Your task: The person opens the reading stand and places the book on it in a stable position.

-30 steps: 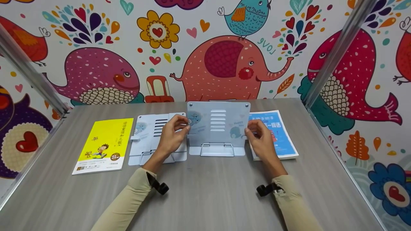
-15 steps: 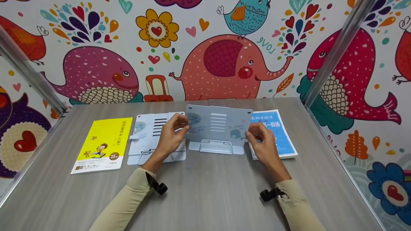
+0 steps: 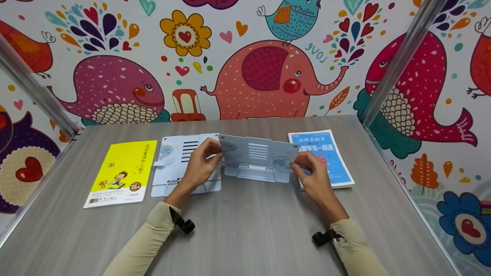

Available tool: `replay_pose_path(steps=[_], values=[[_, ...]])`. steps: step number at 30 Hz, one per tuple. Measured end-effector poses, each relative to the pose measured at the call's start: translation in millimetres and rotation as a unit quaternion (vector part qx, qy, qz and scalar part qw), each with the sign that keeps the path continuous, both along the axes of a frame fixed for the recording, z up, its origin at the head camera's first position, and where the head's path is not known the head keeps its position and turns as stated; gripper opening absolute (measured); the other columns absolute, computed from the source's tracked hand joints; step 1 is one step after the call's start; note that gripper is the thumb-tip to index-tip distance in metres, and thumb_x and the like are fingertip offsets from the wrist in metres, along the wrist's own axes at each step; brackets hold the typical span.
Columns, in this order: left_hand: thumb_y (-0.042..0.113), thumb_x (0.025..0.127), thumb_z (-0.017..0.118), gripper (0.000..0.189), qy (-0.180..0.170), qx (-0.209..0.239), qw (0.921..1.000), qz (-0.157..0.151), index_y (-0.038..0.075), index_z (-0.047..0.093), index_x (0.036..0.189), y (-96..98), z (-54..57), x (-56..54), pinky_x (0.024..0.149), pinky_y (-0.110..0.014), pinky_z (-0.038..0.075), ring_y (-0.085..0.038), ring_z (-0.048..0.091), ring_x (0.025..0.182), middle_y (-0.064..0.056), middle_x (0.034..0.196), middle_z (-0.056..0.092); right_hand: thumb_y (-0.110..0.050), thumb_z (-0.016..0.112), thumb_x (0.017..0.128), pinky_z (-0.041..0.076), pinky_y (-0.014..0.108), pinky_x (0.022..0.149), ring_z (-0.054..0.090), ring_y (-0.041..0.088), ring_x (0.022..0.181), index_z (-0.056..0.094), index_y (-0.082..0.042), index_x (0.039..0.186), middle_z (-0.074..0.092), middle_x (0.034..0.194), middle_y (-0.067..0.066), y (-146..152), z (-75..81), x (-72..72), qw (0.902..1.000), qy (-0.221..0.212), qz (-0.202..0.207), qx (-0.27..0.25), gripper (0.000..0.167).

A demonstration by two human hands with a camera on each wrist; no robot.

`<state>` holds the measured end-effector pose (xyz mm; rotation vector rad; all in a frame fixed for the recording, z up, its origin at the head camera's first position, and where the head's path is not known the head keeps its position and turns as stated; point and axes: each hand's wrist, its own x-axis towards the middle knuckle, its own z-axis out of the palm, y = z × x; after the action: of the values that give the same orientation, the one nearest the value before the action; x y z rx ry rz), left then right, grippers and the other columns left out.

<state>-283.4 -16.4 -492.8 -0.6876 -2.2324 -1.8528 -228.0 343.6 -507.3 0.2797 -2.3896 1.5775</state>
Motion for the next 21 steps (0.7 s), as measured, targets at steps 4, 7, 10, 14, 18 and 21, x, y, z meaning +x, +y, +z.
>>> replay_pose_path(steps=[4, 7, 10, 14, 18, 21], values=[[-0.001, 0.105, 0.065, 0.021, 0.000, 0.002, 0.9999, -0.014, 0.015, 0.065, 0.119, -1.9, -1.5, 0.2, 0.110, -0.043, 0.059, -0.022, 0.072, 0.118, -0.006, 0.119, 0.070, -0.013, 0.072, 0.105, 0.052, 0.013, 0.105, 0.073, 0.015, 0.111, 0.066, -0.008, 0.130, 0.070, 0.129, 0.005, -0.5, -0.8, 1.7, 1.0000, 0.006, -0.003, 0.005, 0.027], [-0.001, 0.104, 0.066, 0.022, -0.004, 0.002, 0.9998, -0.019, 0.015, 0.065, 0.119, -3.6, -2.4, 0.6, 0.110, -0.043, 0.058, -0.020, 0.071, 0.118, -0.005, 0.120, 0.069, -0.011, 0.073, 0.104, 0.053, 0.013, 0.103, 0.073, 0.015, 0.111, 0.067, -0.006, 0.128, 0.067, 0.128, 0.006, -1.0, -0.9, 2.6, 0.9999, 0.010, -0.003, 0.006, 0.025], [-0.001, 0.104, 0.067, 0.023, -0.009, 0.001, 0.9998, -0.018, 0.015, 0.065, 0.120, -5.2, -3.5, 0.8, 0.110, -0.042, 0.058, -0.019, 0.071, 0.120, -0.005, 0.120, 0.069, -0.010, 0.073, 0.104, 0.054, 0.014, 0.103, 0.072, 0.013, 0.111, 0.067, -0.006, 0.128, 0.063, 0.129, 0.008, -0.8, -0.9, 3.1, 0.9999, 0.010, 0.000, 0.006, 0.025], [0.001, 0.103, 0.070, 0.021, -0.013, -0.010, 0.9999, -0.006, 0.015, 0.068, 0.118, -7.0, -6.1, -0.1, 0.109, -0.038, 0.059, -0.018, 0.071, 0.121, -0.003, 0.119, 0.071, -0.009, 0.073, 0.104, 0.054, 0.013, 0.102, 0.071, 0.007, 0.117, 0.068, -0.007, 0.127, 0.062, 0.129, 0.009, 1.3, 0.0, 3.3, 0.9998, 0.008, 0.002, 0.017, 0.024], [0.009, 0.102, 0.075, 0.014, -0.016, -0.028, 0.9992, 0.023, 0.016, 0.072, 0.113, -8.5, -10.6, -2.4, 0.102, -0.038, 0.063, -0.017, 0.072, 0.117, -0.002, 0.116, 0.073, -0.010, 0.074, 0.103, 0.055, 0.011, 0.099, 0.070, 0.002, 0.116, 0.073, -0.007, 0.124, 0.065, 0.124, 0.006, 5.4, 1.2, 3.7, 0.9994, 0.003, -0.005, 0.035, 0.021], [0.015, 0.102, 0.077, 0.011, -0.019, -0.037, 0.9982, 0.044, 0.017, 0.075, 0.113, -8.4, -13.1, -4.0, 0.096, -0.039, 0.065, -0.017, 0.073, 0.111, -0.002, 0.114, 0.076, -0.011, 0.075, 0.103, 0.056, 0.011, 0.096, 0.071, 0.002, 0.110, 0.077, -0.008, 0.120, 0.069, 0.118, 0.004, 9.1, 2.3, 4.3, 0.9991, -0.006, -0.008, 0.041, 0.017]])
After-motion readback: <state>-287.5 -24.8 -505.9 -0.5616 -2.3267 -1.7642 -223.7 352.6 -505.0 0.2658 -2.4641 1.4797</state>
